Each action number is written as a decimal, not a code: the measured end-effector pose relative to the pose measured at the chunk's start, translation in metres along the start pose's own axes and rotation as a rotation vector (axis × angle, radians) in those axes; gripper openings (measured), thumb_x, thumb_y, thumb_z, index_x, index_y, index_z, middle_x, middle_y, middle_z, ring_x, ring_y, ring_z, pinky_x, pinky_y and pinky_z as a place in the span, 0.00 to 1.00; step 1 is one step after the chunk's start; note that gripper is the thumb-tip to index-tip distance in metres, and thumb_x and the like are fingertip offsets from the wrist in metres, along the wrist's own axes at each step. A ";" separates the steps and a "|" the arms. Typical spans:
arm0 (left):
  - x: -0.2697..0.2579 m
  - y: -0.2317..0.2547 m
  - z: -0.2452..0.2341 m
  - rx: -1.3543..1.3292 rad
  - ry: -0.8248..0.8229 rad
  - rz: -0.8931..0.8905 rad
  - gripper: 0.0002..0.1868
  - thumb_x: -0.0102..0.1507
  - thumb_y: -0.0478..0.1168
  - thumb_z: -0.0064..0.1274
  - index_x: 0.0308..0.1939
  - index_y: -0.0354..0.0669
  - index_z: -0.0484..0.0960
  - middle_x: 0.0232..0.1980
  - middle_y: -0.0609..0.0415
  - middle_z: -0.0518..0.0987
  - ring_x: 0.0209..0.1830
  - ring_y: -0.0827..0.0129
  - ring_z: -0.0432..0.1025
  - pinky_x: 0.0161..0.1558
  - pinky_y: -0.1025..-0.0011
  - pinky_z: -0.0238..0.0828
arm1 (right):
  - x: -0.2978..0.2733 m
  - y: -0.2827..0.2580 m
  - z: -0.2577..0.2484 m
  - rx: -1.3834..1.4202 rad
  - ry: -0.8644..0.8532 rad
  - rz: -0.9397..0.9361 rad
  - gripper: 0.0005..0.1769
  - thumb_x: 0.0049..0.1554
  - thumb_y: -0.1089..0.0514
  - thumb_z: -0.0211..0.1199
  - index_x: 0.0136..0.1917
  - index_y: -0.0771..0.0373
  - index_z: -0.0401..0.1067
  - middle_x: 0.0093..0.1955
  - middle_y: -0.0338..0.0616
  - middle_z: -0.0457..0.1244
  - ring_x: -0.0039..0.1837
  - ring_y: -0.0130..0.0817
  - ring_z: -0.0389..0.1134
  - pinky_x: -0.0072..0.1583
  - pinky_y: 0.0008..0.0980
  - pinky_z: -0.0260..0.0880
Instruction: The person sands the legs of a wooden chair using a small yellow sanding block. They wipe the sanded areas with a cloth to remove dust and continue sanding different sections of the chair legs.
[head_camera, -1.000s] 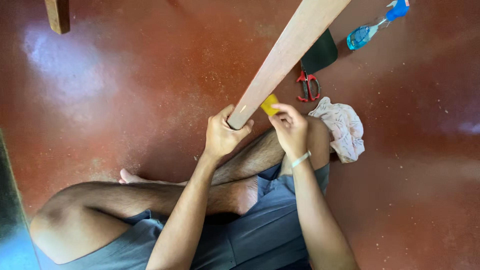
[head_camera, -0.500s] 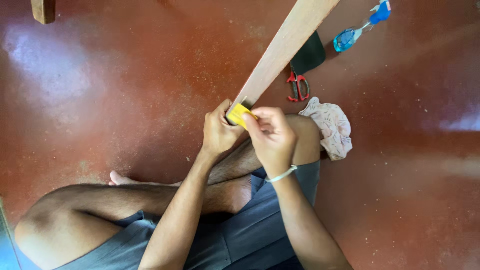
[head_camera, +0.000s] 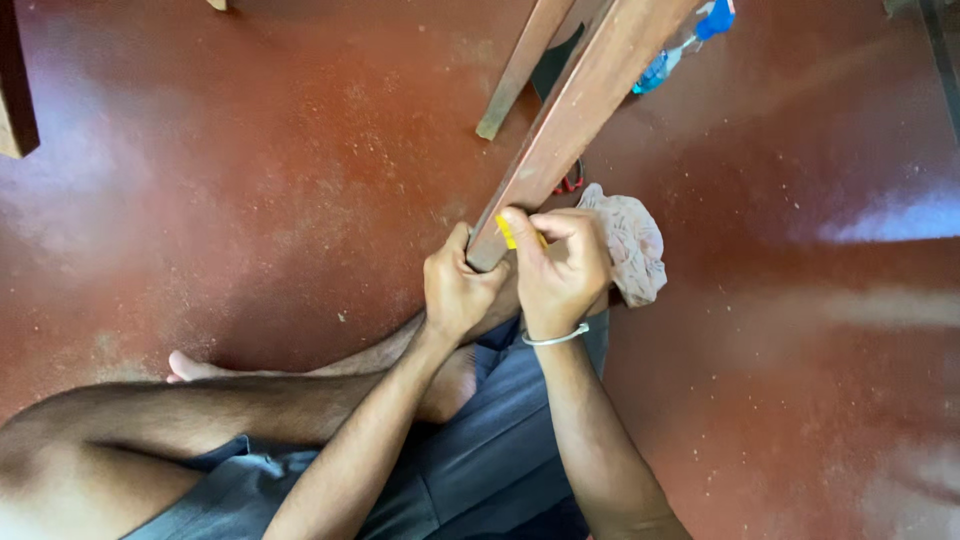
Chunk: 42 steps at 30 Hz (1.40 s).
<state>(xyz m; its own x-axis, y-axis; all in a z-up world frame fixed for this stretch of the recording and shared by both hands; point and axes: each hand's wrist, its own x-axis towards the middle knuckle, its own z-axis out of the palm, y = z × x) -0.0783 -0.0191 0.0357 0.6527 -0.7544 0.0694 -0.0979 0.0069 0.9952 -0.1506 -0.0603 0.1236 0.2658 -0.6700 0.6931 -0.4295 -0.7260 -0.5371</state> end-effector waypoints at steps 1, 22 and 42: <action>0.000 0.000 -0.001 0.012 -0.014 -0.009 0.15 0.56 0.40 0.66 0.37 0.38 0.75 0.33 0.37 0.81 0.37 0.55 0.82 0.33 0.64 0.76 | -0.002 0.001 0.000 -0.018 0.003 -0.026 0.15 0.51 0.66 0.80 0.41 0.64 0.72 0.42 0.44 0.67 0.45 0.36 0.69 0.48 0.32 0.69; 0.014 0.007 0.009 -0.034 -0.002 0.055 0.13 0.57 0.38 0.64 0.40 0.39 0.76 0.36 0.43 0.83 0.35 0.65 0.82 0.37 0.68 0.76 | 0.062 0.003 -0.016 -0.094 -0.080 -0.302 0.11 0.58 0.71 0.72 0.51 0.59 0.78 0.45 0.44 0.65 0.49 0.42 0.68 0.52 0.38 0.70; 0.008 -0.001 0.002 -0.093 -0.039 0.066 0.14 0.57 0.38 0.65 0.42 0.40 0.76 0.34 0.46 0.83 0.35 0.74 0.79 0.37 0.69 0.76 | 0.020 0.001 -0.013 -0.046 -0.306 -0.412 0.11 0.53 0.71 0.70 0.49 0.60 0.79 0.39 0.42 0.62 0.42 0.38 0.65 0.46 0.40 0.65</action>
<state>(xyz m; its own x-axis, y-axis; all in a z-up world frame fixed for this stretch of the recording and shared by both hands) -0.0748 -0.0267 0.0353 0.6170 -0.7755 0.1343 -0.0685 0.1171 0.9908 -0.1565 -0.0726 0.1435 0.6581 -0.3499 0.6667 -0.2720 -0.9361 -0.2228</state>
